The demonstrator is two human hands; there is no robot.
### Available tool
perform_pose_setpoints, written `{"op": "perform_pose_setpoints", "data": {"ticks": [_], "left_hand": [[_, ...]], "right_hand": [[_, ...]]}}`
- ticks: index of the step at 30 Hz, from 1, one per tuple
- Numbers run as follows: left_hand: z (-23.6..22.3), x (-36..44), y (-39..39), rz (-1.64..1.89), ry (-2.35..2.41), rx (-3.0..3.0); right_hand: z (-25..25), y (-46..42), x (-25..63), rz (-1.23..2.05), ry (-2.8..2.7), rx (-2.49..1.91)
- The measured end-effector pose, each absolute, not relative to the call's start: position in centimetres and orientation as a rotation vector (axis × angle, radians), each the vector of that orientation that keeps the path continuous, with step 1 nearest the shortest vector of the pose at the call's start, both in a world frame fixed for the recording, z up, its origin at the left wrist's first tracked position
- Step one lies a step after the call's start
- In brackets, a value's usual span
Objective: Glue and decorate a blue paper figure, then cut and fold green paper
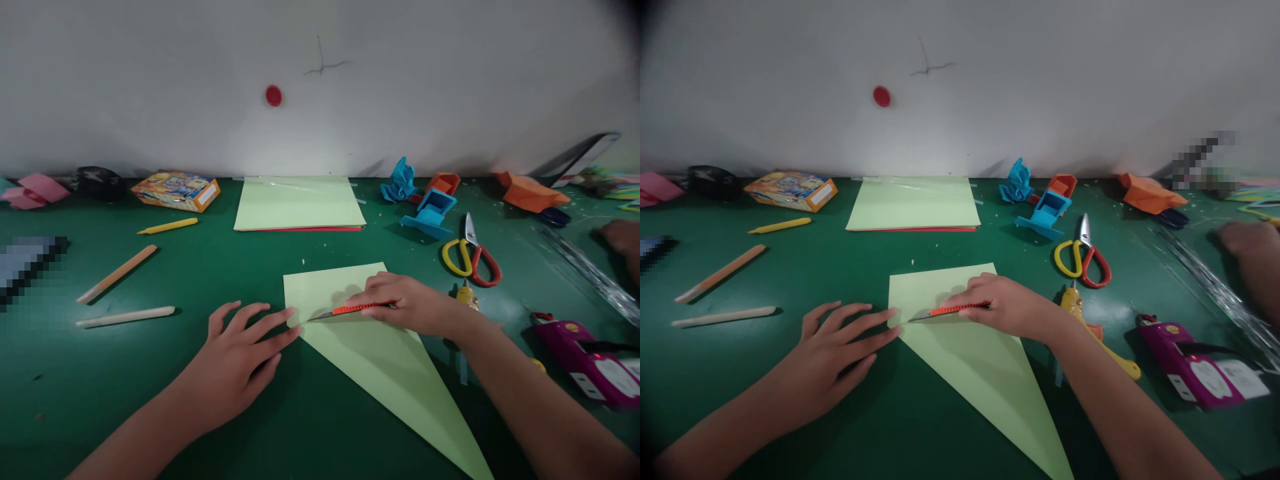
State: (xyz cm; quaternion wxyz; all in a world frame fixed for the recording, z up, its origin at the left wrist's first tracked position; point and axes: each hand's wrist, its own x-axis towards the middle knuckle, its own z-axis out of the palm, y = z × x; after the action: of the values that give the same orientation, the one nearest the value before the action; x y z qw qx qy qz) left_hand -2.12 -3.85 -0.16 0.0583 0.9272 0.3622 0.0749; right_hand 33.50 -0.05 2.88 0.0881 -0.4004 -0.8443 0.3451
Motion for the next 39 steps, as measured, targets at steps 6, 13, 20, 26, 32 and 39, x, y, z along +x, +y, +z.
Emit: {"op": "perform_pose_setpoints", "data": {"ticks": [6, 13, 20, 26, 32, 39], "left_hand": [[-0.18, -2.24, -3.76, 0.2, 1.105, 2.819], [0.02, -1.84, -4.2, 0.234, 1.149, 2.784], [-0.19, -2.04, -3.99, 0.235, 1.124, 2.769], [-0.12, -1.91, -4.09, 0.268, 1.14, 2.765], [-0.24, -2.14, -3.83, 0.257, 1.11, 2.779], [-0.11, -2.05, -3.9, 0.236, 1.134, 2.783]], "right_hand": [[3.14, -0.16, 33.5, 1.043, -2.508, -1.216], [2.97, -0.07, 33.75, 1.048, -2.502, -1.209], [3.11, -0.05, 33.85, 1.056, -2.507, -1.228], [3.14, -0.08, 34.0, 1.062, -2.505, -1.219], [3.42, -0.15, 33.96, 1.052, -2.495, -1.222], [3.48, -0.11, 34.37, 1.072, -2.496, -1.241]]}}
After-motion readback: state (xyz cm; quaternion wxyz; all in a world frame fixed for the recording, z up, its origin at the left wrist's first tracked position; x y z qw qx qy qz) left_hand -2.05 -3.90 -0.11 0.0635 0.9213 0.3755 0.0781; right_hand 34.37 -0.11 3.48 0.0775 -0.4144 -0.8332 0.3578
